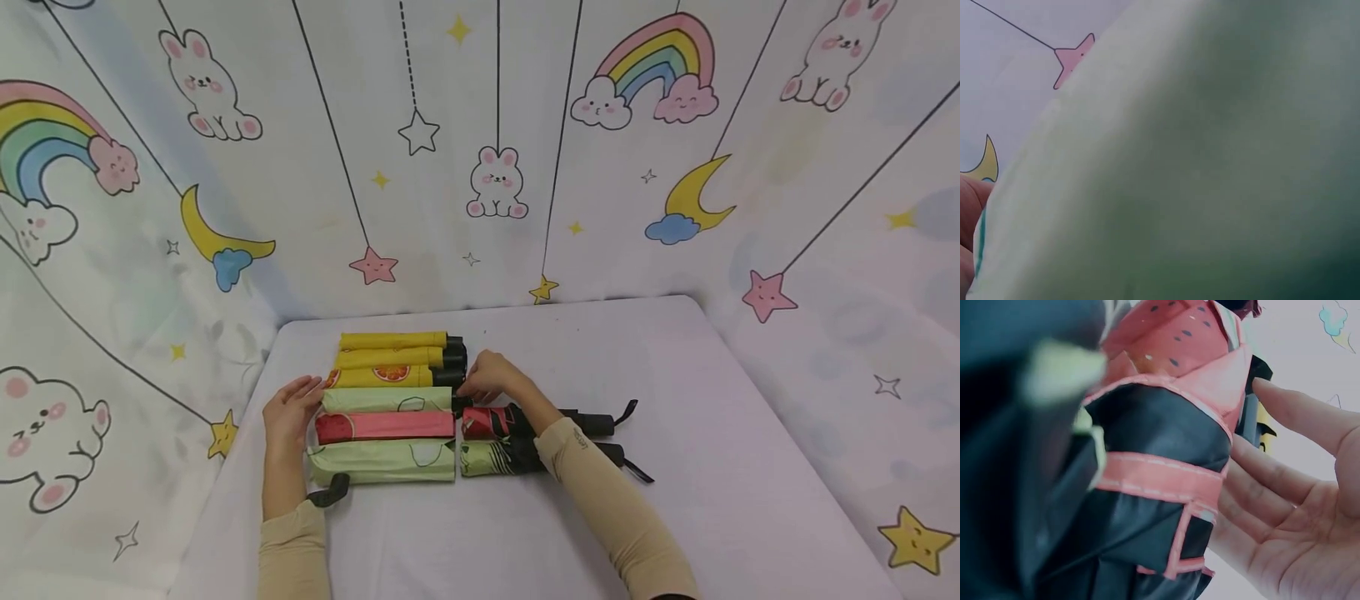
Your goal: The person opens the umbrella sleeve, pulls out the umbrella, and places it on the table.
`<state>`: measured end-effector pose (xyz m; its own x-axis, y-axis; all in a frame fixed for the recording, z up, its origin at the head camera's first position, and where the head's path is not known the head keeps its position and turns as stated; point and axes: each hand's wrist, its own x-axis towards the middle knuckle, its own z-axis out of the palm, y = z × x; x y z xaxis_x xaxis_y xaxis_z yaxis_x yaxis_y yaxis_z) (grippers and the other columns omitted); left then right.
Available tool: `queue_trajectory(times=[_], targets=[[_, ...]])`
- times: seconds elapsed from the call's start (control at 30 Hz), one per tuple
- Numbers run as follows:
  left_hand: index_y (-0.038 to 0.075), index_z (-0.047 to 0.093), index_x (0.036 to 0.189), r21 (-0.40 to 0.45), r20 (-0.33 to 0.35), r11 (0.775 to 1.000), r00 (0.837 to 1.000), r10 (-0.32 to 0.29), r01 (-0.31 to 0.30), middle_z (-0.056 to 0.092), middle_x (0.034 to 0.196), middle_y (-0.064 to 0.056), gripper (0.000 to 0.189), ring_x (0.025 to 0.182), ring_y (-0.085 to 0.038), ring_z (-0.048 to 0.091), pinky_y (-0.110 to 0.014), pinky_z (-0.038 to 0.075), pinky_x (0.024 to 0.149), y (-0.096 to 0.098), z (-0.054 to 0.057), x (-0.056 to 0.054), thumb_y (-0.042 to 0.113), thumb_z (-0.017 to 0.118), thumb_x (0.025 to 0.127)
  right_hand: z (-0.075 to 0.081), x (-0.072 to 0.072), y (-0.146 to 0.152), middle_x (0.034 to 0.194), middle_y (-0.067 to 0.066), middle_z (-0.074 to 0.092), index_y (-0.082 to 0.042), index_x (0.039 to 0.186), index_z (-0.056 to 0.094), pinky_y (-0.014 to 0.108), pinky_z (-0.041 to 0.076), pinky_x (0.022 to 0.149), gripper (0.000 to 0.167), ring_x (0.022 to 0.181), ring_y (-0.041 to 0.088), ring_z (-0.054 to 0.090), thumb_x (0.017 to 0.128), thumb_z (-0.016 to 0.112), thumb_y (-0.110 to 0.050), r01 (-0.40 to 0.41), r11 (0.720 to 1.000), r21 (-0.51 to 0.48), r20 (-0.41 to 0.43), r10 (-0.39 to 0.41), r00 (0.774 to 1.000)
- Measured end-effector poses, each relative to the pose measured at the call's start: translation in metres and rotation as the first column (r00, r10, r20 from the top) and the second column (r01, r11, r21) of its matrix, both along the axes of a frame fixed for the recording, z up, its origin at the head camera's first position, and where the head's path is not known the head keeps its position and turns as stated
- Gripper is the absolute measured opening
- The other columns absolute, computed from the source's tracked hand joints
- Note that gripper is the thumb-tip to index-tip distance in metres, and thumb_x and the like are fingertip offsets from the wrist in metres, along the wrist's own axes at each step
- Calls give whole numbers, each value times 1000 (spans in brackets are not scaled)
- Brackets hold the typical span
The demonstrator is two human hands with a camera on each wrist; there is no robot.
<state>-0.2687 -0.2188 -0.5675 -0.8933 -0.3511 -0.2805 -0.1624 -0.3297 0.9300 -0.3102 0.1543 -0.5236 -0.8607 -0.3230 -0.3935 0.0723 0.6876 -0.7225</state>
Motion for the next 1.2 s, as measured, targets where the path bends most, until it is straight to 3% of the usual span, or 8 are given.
queue_trajectory(times=[0.2, 0.37, 0.47, 0.57, 0.7, 0.97, 1.2], targets=[[-8, 47, 148, 31, 12, 999, 1000, -17, 16, 54, 148, -28, 54, 126, -25, 66, -24, 58, 98, 1, 10, 2, -13, 62, 97, -1, 0, -4, 85, 6, 78, -1, 101, 81, 38, 67, 75, 22, 83, 24, 77, 84, 87, -14, -35, 998, 49, -25, 36, 999], [-10, 45, 149, 54, 17, 998, 999, -43, 42, 50, 151, -29, 56, 133, -31, 61, -26, 58, 99, 2, 23, 8, -14, 63, 96, -3, 0, -8, 88, 2, 78, -2, 109, 81, 29, 64, 72, 33, 79, 13, 73, 81, 90, -18, -79, 979, 186, -95, 98, 991], [-8, 44, 151, 61, 21, 997, 999, -45, 44, 50, 152, -28, 57, 136, -31, 58, -25, 57, 101, 1, 22, 9, -13, 63, 97, -3, 0, -9, 93, 2, 79, -5, 109, 82, 29, 62, 76, 35, 84, 13, 72, 80, 91, -22, -95, 965, 243, -128, 129, 983], [-6, 45, 151, 64, 12, 998, 1000, -27, 27, 53, 150, -26, 56, 135, -29, 59, -24, 56, 101, 0, 11, 5, -11, 63, 98, -3, -1, -8, 98, 2, 79, -7, 108, 83, 33, 62, 84, 35, 93, 15, 71, 80, 92, -26, -104, 961, 258, -148, 145, 978], [-6, 47, 149, 76, -12, 997, 1000, 13, -12, 59, 144, -23, 55, 127, -26, 65, -25, 57, 100, -1, 0, 2, -11, 64, 97, -4, -4, -4, 99, 4, 80, -5, 109, 82, 36, 63, 89, 38, 95, 16, 71, 81, 92, -28, -106, 973, 207, -146, 138, 980], [-8, 47, 147, 79, -18, 997, 1000, 26, -24, 65, 136, -21, 54, 121, -26, 69, -27, 59, 99, -1, 4, 4, -13, 64, 96, -3, -5, 2, 105, 10, 79, -1, 114, 80, 36, 62, 92, 40, 94, 15, 74, 84, 89, -26, -32, 999, 1, -88, 32, 996], [-8, 46, 147, 67, -23, 997, 999, 32, -30, 63, 139, -24, 54, 121, -25, 69, -26, 58, 99, -1, 2, 4, -11, 65, 97, 2, 0, 2, 106, 14, 78, 3, 119, 76, 37, 66, 81, 41, 93, 23, 76, 87, 87, -20, 86, 978, -189, 68, -74, 995]])
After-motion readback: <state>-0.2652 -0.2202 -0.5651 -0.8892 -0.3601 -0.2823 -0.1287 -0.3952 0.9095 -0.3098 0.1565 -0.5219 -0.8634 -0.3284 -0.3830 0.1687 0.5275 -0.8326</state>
